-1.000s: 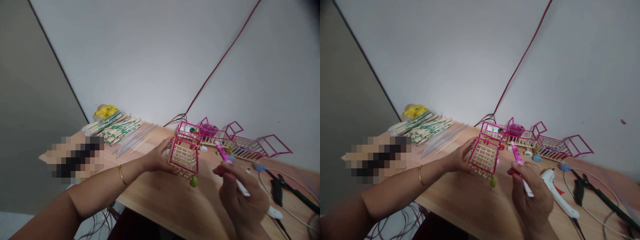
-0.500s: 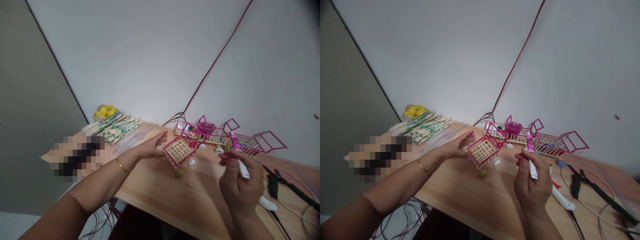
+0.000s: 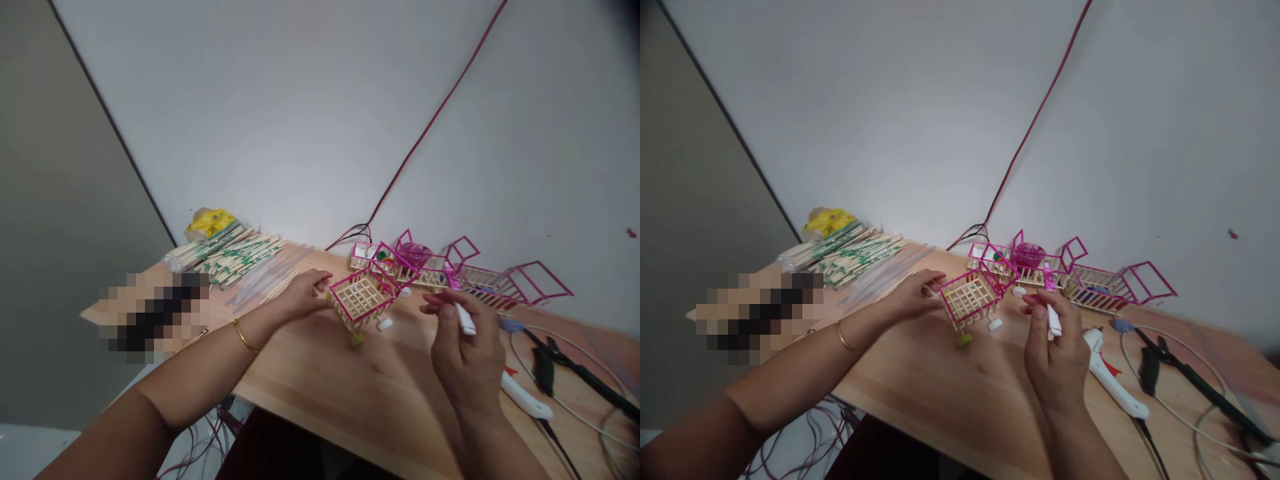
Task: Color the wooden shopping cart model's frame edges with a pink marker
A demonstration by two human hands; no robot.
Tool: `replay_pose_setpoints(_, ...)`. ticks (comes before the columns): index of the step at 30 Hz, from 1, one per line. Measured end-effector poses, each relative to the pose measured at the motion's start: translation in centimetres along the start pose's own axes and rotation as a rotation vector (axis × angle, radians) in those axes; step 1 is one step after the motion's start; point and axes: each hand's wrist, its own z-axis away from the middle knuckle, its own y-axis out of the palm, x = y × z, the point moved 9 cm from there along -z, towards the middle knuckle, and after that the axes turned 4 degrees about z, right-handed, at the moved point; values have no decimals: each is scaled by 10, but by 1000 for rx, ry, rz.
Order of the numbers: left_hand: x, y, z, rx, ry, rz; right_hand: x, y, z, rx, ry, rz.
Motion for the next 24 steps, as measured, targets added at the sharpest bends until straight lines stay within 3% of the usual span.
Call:
replay_pose_setpoints(2,4,-3,-2,-24,-25,11,2,3,-1,22,-19,25)
replay_pose_setpoints(8,-6,7,12,124,-40,105,8,9,-3,69,-57,81)
replay_pose_setpoints(14,-23,19,26,-31,42,-54,10,10,-3,67,-70,120)
replay_pose_setpoints(19,-22,25,25,-133,52,-60,7,12,-2,70,-58,138)
replay_pose_setpoints(24,-13,22,16,-103,63,83,5,13,-1,74,-56,99)
